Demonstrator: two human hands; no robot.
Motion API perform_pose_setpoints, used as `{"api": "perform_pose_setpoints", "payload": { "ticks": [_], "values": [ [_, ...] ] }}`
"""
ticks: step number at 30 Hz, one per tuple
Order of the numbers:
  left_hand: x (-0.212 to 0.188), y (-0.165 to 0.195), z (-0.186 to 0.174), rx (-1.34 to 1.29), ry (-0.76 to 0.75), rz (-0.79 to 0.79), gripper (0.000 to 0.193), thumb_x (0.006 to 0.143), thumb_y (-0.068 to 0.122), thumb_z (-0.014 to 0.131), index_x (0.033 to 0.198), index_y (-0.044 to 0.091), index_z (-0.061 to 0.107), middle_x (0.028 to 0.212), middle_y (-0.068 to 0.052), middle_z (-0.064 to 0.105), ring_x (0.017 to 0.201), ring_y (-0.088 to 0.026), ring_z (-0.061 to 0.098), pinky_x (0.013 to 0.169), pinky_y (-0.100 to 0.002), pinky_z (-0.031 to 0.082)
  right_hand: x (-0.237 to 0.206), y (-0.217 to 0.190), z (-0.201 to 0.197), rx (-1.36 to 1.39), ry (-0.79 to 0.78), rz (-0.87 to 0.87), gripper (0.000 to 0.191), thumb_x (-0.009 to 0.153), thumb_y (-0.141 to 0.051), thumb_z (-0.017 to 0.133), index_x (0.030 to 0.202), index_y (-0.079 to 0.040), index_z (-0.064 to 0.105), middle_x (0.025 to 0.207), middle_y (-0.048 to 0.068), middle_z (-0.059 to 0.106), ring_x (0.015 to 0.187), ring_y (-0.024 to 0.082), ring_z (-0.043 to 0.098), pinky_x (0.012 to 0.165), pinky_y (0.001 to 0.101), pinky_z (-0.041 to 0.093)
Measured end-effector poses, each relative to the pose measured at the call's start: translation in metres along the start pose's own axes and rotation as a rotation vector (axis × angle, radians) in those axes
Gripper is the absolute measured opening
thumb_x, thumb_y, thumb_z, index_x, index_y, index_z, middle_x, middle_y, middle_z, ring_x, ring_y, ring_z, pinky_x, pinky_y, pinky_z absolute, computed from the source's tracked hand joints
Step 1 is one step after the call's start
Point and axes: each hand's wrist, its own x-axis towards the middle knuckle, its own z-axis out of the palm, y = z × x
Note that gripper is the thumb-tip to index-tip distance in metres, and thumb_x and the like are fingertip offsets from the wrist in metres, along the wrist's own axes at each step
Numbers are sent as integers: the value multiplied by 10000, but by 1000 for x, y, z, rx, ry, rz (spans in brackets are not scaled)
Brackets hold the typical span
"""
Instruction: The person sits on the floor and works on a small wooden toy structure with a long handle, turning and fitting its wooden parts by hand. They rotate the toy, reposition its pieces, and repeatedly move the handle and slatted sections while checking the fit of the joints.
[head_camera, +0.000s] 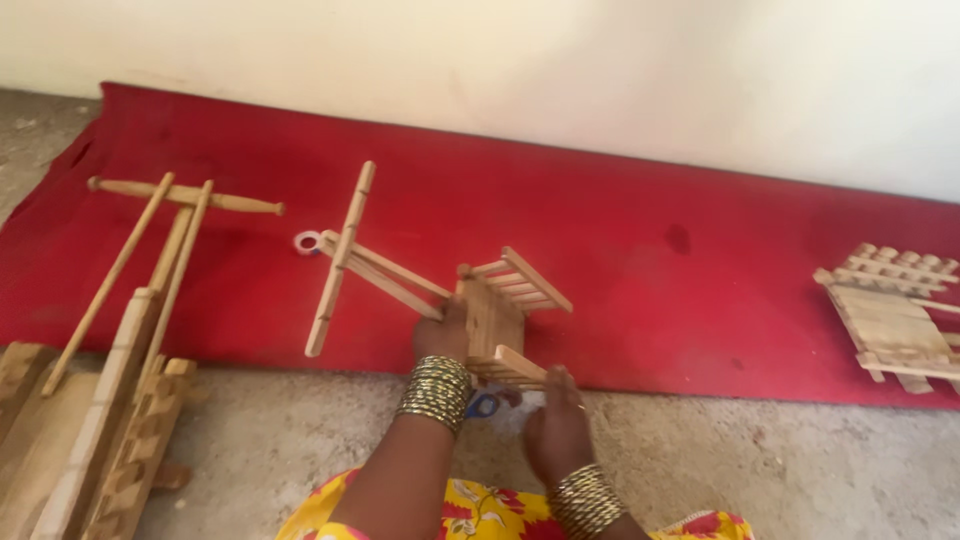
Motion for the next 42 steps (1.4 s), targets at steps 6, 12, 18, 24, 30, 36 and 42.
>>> {"api": "perform_pose_setpoints", "payload": {
  "ticks": [6,12,18,24,30,36,42],
  "values": [
    [-11,9,7,-185,-97,-20,420,989,336,563,1108,-49,685,949,-179,761,831,-269,742,744,-386,584,18,-73,-27,68,26,-129,661,885,-105,581,1454,111,323,1350,379,491,1300,538,482,1085,563,413],
    [-18,10,8,-329,-130,-193,382,992,279,549,1189,-39,621,1001,-192,741,835,-280,747,733,-388,611,21,-73,-43,-41,0,-291,657,905,-114,567,1486,46,307,1444,367,433,1345,517,449,1122,590,371],
    [-15,1,14,-201,-146,26,408,989,309,574,1156,-51,668,989,-175,759,875,-248,731,764,-366,586,-1,-32,-22,167,48,-269,710,904,-66,505,1522,129,215,1540,352,350,1437,513,357,1191,586,289],
    [-7,-2,6,-248,-86,-123,415,985,345,602,1176,-19,652,982,-141,747,852,-220,718,755,-367,572,-8,-4,-10,129,-147,17,772,828,-68,555,1503,98,219,1558,339,295,1478,472,257,1197,500,254],
    [-7,0,4,-349,-86,-110,343,964,292,598,1063,-30,662,932,-133,725,803,-232,698,707,-389,569,-10,-26,-10,363,-21,-19,768,896,-102,569,1558,72,220,1605,307,325,1516,441,298,1218,481,261],
    [-11,0,2,-442,-80,-155,318,977,300,580,1049,-2,647,921,-134,729,801,-229,720,719,-383,593,-8,-34,-4,291,-53,-140,756,914,-119,552,1546,98,199,1610,346,275,1511,492,248,1198,487,275],
    [-4,-6,1,-384,-32,-163,379,965,313,638,1146,-18,677,976,-109,726,845,-204,690,740,-371,569,-11,15,9,173,-143,204,796,825,-143,607,1517,58,269,1582,309,312,1496,433,279,1210,452,278]
  ]
}}
